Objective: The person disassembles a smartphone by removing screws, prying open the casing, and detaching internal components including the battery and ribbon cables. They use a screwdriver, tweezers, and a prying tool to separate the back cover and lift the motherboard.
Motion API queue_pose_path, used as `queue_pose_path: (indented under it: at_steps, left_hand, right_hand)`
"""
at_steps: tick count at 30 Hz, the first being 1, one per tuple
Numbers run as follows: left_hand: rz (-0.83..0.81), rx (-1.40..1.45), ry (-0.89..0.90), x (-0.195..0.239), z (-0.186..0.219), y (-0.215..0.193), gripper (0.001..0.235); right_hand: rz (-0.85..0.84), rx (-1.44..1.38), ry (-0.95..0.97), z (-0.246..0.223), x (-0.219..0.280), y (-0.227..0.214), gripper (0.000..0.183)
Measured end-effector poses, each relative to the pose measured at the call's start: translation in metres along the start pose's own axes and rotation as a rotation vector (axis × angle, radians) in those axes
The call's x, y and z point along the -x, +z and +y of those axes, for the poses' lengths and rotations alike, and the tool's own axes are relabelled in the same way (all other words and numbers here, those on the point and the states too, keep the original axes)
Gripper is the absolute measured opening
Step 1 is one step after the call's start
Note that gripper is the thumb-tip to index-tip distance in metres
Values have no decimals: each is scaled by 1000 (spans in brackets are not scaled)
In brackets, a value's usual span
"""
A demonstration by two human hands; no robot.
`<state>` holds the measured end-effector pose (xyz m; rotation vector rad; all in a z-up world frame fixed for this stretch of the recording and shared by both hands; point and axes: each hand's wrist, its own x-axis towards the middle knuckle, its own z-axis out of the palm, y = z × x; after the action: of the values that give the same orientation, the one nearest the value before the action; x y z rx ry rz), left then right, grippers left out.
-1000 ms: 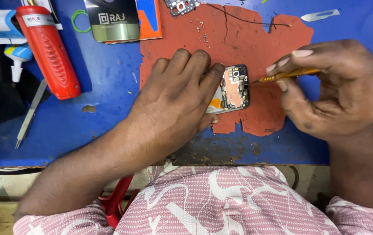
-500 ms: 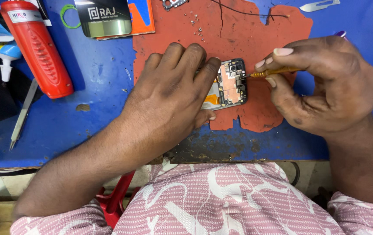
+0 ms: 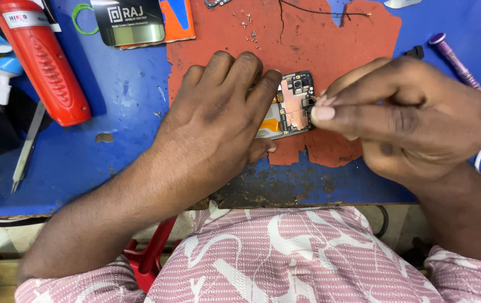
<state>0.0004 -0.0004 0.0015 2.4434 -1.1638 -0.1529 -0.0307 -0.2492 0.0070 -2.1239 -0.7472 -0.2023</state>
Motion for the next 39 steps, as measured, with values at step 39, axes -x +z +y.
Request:
queue_pose_path:
  at_steps: [39]
  left_hand:
    - [604, 376, -131, 8, -37, -21, 11]
  right_hand:
    - [66, -180, 13, 14, 6, 5, 50]
